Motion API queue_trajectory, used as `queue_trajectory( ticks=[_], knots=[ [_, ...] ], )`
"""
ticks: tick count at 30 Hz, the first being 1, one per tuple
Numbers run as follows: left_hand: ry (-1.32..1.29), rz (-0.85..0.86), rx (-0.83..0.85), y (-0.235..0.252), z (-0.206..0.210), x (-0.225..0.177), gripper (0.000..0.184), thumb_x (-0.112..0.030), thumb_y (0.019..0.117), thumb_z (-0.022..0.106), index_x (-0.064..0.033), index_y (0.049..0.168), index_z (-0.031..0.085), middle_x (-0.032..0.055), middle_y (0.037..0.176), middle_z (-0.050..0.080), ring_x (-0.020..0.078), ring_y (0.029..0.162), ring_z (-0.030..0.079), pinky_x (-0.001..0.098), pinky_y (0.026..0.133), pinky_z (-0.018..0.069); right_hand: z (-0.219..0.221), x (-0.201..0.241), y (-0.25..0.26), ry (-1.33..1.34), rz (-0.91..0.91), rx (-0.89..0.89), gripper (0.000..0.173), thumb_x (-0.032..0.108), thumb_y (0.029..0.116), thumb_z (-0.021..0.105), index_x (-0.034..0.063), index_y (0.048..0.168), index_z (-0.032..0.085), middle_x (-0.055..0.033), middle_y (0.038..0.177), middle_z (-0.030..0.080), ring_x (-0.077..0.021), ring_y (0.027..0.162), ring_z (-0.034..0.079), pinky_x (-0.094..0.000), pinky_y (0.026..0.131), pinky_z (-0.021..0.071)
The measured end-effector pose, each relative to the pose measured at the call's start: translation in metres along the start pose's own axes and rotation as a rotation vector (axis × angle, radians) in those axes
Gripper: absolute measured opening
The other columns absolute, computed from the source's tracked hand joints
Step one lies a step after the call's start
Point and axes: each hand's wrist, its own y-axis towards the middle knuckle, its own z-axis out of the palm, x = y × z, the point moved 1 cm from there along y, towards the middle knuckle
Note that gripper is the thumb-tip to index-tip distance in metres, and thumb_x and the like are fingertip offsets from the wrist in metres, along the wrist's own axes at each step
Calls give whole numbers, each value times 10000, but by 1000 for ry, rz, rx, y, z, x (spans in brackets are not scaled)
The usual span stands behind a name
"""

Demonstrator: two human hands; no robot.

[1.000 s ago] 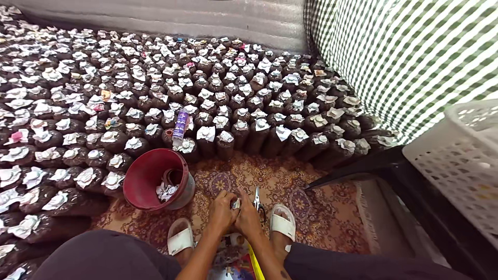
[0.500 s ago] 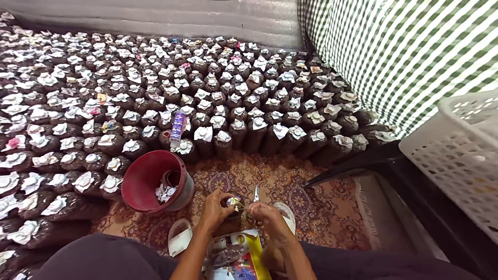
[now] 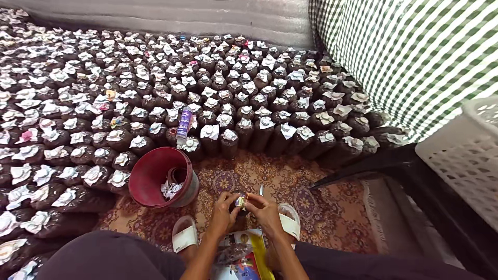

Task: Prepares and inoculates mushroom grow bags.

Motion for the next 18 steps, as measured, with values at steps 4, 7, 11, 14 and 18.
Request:
queue_trajectory(
  ticks=[4,7,11,14,18],
  knots=[
    [-198,-159,-35,-2,-2,4,345,-15,870,692,-55,1212,721,115,1190,677,145,1015,702,281,911,600,8,9,-2,-500,-106,56,348,221,893,759,117,1226,758,-47,1242,721,-184,1154,674,-417,1045,521],
    [-117,-243,-46,-6,-4,5,184,-33,868,661,-59,1029,747,85,1080,693,146,968,682,294,867,579,18,12,-5,-694,-175,58,329,226,902,726,127,1213,767,-35,1240,719,-229,1165,659,-508,1121,423],
    [-62,-257,-45,-9,-3,4,144,-80,855,678,-73,973,761,82,1046,689,135,906,683,284,812,585,29,9,-5,-792,-236,17,315,235,897,723,130,1189,779,-40,1211,727,-221,1157,672,-554,1187,336],
    [-46,-232,4,-9,-4,7,144,-117,834,688,-65,947,760,93,1098,669,143,966,673,289,852,578,36,0,-5,-797,-335,-70,287,239,866,741,115,1118,797,-57,1151,743,-242,1101,699,-590,1161,365],
    [-23,-185,56,-9,-4,10,129,-131,826,678,-53,889,759,108,1145,661,164,1042,651,311,914,550,40,-2,1,-816,-389,-127,314,289,809,760,79,1041,791,-88,1075,741,-280,1050,704,-567,1075,463]
  ],
)
